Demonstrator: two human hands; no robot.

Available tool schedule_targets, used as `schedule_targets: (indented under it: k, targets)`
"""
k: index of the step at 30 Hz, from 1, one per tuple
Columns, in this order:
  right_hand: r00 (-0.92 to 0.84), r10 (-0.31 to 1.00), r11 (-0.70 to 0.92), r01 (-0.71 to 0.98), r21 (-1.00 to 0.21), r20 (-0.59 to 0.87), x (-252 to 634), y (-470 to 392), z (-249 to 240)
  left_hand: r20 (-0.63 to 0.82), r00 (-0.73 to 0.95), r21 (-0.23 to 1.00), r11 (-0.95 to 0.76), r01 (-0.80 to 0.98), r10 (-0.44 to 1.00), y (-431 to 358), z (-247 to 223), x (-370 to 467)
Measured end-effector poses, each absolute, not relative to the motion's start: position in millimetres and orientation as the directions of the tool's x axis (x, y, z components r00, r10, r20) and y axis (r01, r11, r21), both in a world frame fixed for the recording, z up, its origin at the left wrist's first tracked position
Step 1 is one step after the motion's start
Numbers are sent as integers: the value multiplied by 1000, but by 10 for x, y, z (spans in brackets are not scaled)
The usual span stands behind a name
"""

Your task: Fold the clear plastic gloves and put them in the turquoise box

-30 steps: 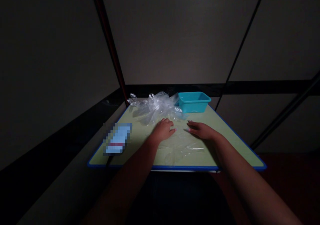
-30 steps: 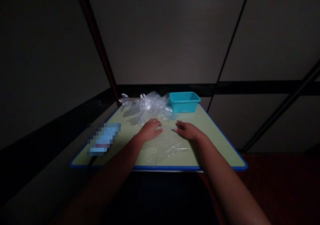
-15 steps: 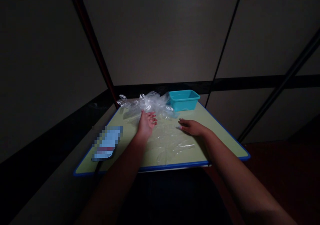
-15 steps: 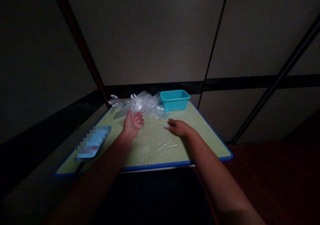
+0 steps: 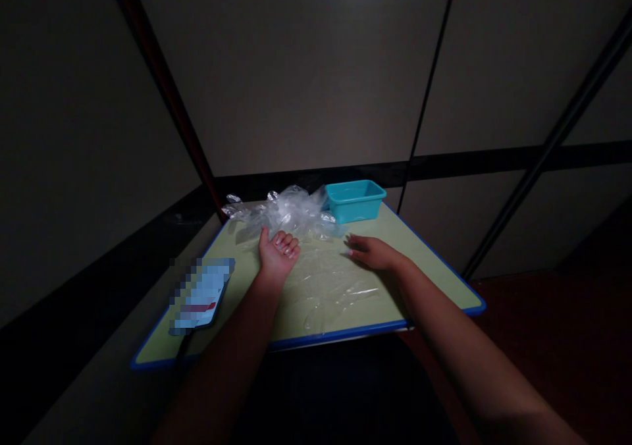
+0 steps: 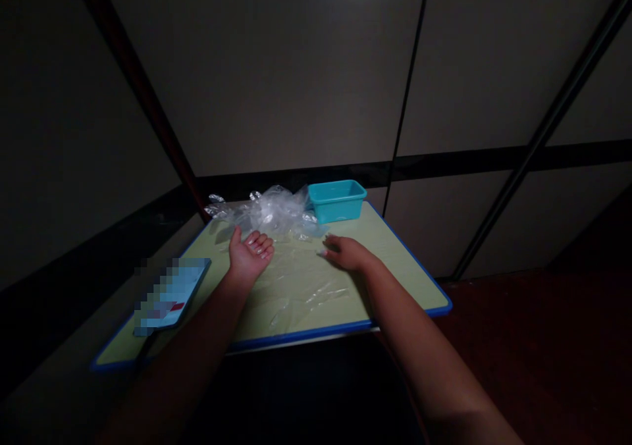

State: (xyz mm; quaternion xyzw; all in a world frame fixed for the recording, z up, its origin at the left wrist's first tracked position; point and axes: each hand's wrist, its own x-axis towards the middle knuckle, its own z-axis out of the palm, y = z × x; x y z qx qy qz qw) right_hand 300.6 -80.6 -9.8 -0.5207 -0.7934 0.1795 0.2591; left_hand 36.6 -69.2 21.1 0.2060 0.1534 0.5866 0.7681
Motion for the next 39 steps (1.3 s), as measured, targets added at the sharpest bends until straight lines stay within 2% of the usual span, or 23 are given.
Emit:
schedule_targets:
  k: [3,5,7,9,11,13,16,19,21,24,31,39]
  targets:
    - [-155,841,447,738,-506,518,3012,-796,-31,35,296,485,243,-840,955,-707,224,354]
    - [-21,763,433,758,-487,646,3039,-784,21,39,299,481,245,-842,953,-714,233,350]
    - [146,689,377,765,-522,710,3075,-786,71,32,291,477,241,-845,956,-717,240,350]
    - [311,642,290,748,-598,701,3106,-812,117,39,280,474,229,-850,959,-721,246,352]
    - [385,620,225,748,-624,684,3122,-852,153,55,265,474,209,-855,963,-730,254,354]
    - [333,626,221,792,-570,705,3117,-883,164,66,257,473,196,-859,964,-741,261,356]
    - [101,686,340,831,-440,721,3070,-889,121,75,265,463,201,-863,961,-759,272,362]
    - [-170,766,449,831,-327,620,3008,-869,43,72,270,452,210,-867,960,-776,281,370]
    - [-255,806,455,844,-283,535,2986,-861,7,72,274,447,215,-869,959,-782,284,373]
    - [-205,840,391,871,-297,503,3005,-859,8,92,281,442,214,-871,955,-784,282,376]
    - [120,788,251,834,-492,604,3151,-822,87,105,272,457,196,-868,957,-794,283,377]
    - [104,831,199,861,-468,546,3154,-801,28,93,321,486,239,-841,943,-826,328,385]
